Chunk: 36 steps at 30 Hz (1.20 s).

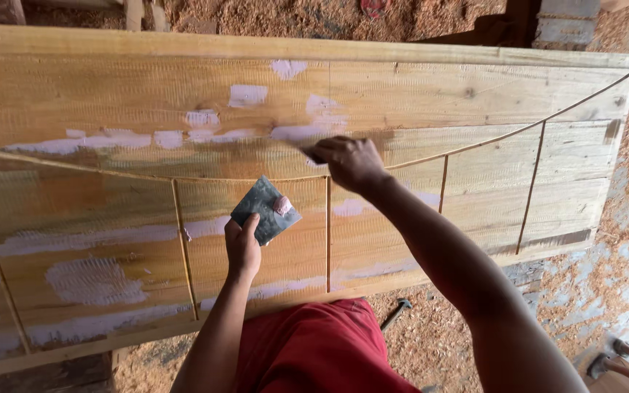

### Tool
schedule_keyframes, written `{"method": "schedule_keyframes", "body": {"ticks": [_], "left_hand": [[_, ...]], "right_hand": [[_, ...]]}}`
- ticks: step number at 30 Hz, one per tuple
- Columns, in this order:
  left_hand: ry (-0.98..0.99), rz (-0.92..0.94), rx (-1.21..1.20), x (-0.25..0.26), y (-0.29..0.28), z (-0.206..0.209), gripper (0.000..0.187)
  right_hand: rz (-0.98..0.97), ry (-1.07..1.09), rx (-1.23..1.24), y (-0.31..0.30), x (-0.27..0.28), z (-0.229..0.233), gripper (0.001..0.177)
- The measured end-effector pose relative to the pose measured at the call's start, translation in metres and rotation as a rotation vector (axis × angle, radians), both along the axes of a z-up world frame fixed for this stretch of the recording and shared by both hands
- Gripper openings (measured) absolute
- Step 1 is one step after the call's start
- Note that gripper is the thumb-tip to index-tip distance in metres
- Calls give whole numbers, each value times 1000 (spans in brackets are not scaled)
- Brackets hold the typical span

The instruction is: The person uses a sanding block to smooth the surface of a large wooden board resting on a workbench. They systematically rub the sandpaper across the wood grain, focusing on areas with white filler patches and the board's edges.

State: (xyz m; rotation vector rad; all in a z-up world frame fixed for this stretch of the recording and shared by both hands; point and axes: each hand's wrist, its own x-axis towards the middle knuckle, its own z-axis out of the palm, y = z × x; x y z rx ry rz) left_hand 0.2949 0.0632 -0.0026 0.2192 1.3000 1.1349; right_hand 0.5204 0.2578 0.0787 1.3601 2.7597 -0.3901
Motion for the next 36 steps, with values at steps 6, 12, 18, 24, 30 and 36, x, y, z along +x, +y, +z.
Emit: {"method": "schedule_keyframes", "body": {"ticks": [6, 12, 18, 24, 30, 36], "left_hand": [[-28, -6, 21, 3, -3, -3, 23], [-51, -73, 6, 16, 7, 6, 25], [-24, -113, 25, 43, 18, 6, 24], [-24, -170, -19, 69, 27, 13, 20], [-14, -253, 17, 106, 37, 16, 21], [6, -315, 129, 152, 43, 27, 26]], "right_hand": [[-80, 100, 69, -1, 36, -9, 38], [-98, 176, 97, -1, 67, 2, 41], [-80, 126, 109, -5, 107, 2, 40], [-149, 71, 107, -8, 143, 0, 33], [-304, 53, 142, -10, 203, 6, 35], [-196, 102, 137, -7, 249, 16, 55]]}}
